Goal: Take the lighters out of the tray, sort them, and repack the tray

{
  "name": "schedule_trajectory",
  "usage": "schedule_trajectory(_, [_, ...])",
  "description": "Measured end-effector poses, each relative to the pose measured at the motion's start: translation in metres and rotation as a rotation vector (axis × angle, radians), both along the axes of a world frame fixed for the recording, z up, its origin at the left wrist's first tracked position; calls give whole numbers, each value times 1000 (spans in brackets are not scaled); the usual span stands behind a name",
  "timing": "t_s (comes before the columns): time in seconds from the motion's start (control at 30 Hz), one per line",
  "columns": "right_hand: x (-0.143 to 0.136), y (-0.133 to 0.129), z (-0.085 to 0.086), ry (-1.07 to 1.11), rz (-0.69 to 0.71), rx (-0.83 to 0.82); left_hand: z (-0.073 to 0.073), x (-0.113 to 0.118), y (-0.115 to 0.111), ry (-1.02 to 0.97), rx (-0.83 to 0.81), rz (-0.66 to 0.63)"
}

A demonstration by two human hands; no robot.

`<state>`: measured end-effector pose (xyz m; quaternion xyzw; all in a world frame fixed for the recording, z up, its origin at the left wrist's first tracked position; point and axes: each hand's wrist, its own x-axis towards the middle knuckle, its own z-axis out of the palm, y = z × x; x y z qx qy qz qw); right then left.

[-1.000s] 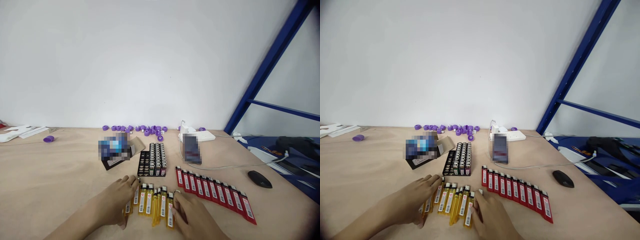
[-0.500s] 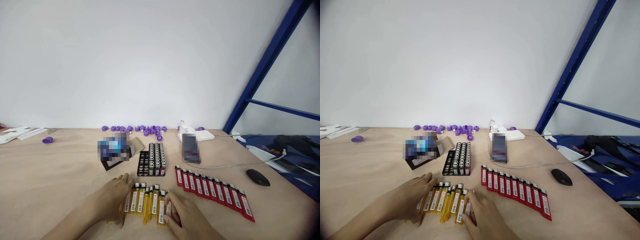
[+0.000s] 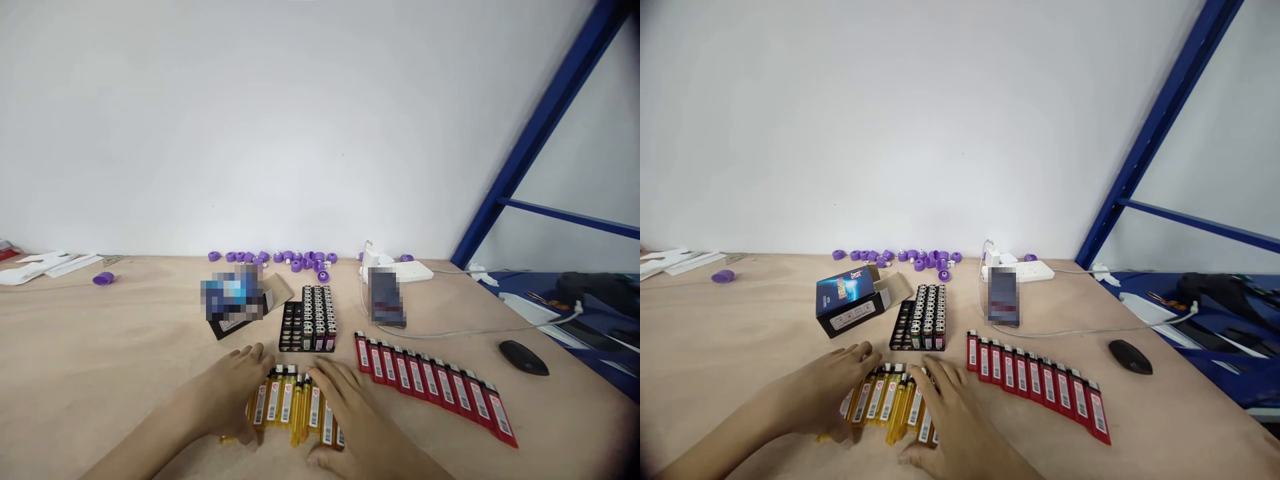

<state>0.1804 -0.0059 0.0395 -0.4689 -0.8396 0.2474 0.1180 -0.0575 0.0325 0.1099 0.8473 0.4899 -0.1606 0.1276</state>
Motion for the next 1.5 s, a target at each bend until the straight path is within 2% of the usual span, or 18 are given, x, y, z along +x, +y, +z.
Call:
schedule_trajectory(0.17, [-5,2,-3,54,2,76,10,-3,0,-20,-5,-19])
schedule_trajectory(0.27, [-4,0,-8,68,-11,106,9,-1,-2,-112,31,-81])
schedule_trajectory(0.4, [-1,-4,-14,54,-37,102,-10,10,-6,-331,92,-250])
schedule_trajectory(0.5, [0,-6,-14,28,-52,88,-26,19,-9,-408,121,-331])
schedule_trajectory(0.6, [4,-6,-13,-1,-76,73,-33,26,-11,-451,86,-303])
schedule_trajectory(0.77, [14,-5,-12,-26,-69,51,-34,33,-12,-456,38,-207])
schedule_trajectory(1.07, [21,-8,-15,-38,-101,60,-40,32,-10,-468,7,-235])
schedule_trajectory(1.17, [22,-9,-17,-54,-90,106,-30,30,-8,-440,26,-272])
schedule_trajectory(1.3, [25,-7,-23,-74,-39,248,0,17,-4,-442,115,-291])
schedule_trajectory(1.4, [26,-7,-29,-79,-13,388,24,-2,-3,-517,303,-273])
schedule_trajectory(1.5, [28,-6,-34,-88,-8,483,41,-21,-3,-642,529,-248])
